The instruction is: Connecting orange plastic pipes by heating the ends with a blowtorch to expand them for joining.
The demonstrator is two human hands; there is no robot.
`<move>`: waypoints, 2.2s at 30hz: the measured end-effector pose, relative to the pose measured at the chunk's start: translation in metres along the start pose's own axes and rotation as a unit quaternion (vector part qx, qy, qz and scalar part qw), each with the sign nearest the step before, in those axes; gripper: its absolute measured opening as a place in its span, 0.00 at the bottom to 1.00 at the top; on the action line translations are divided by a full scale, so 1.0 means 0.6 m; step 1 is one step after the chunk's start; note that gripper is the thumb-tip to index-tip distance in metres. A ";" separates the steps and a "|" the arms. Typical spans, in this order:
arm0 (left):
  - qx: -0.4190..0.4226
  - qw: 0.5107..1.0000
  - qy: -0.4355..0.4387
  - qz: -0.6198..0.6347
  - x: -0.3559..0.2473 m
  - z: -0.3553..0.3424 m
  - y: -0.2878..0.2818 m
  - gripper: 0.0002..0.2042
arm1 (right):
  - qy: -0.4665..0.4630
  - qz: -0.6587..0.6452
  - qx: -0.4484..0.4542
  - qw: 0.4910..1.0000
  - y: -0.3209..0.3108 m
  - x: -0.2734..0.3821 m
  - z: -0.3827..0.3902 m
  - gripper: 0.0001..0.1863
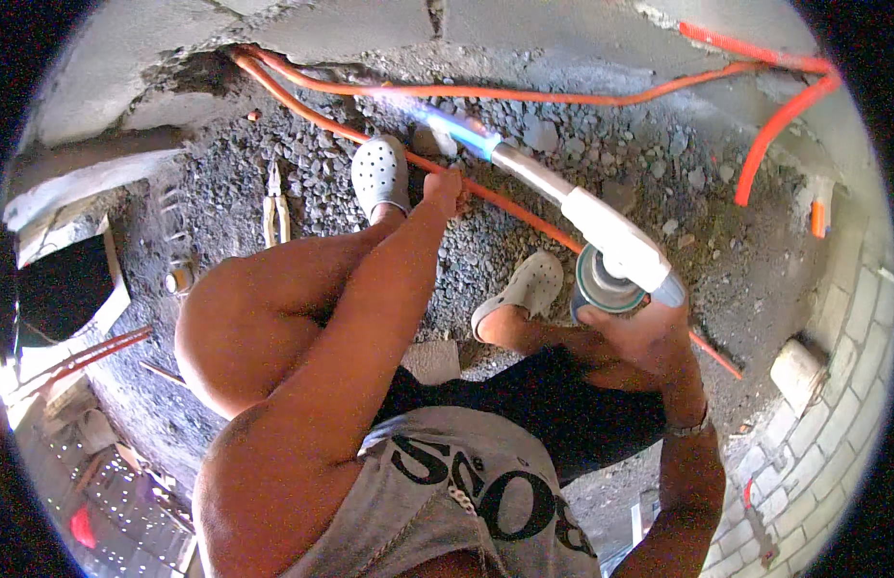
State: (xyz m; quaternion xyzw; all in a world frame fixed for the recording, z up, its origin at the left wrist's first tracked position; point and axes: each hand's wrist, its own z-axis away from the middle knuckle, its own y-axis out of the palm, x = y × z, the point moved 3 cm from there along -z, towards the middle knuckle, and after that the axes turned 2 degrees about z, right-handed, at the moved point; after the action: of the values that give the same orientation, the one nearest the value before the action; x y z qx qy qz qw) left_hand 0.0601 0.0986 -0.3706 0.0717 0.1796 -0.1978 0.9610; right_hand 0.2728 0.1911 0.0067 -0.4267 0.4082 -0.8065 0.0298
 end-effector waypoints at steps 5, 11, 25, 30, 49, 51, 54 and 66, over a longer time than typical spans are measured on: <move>-0.022 0.995 0.014 -0.096 -0.018 0.004 -0.021 0.20 | -0.045 0.011 -0.002 0.999 0.003 0.015 0.000 0.35; 0.025 0.897 0.170 -0.407 -0.045 0.057 -0.042 0.17 | -0.001 -0.031 0.022 0.999 0.009 0.024 0.002 0.36; 0.597 0.699 0.335 -0.207 -0.060 0.545 0.136 0.36 | -0.083 -0.126 -0.123 0.981 -0.043 0.008 0.030 0.39; 0.490 0.741 0.428 -0.166 -0.076 0.545 0.117 0.35 | -0.190 0.070 -0.200 0.959 -0.086 0.108 0.012 0.23; 0.294 0.746 0.598 -0.005 -0.256 0.612 -0.029 0.35 | -0.195 -0.001 0.076 0.978 -0.088 0.375 -0.069 0.28; 0.204 0.726 0.657 -0.027 -0.288 0.643 -0.078 0.34 | -0.206 -0.051 0.103 0.972 -0.087 0.412 -0.072 0.29; 0.089 0.713 0.691 -0.075 -0.332 0.678 -0.142 0.32 | -0.175 -0.142 0.069 0.972 -0.077 0.473 -0.083 0.29; -0.260 0.784 0.516 -0.228 -0.372 0.579 -0.704 0.28 | -0.135 0.051 0.128 0.981 0.056 0.274 -0.157 0.24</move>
State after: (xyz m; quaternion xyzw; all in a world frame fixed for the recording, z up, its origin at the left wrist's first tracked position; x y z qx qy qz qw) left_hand -0.1928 -0.2799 0.0058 -0.1323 0.7044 -0.2907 0.6339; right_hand 0.0913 0.1629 0.0642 -0.5032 0.3148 -0.7844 0.1803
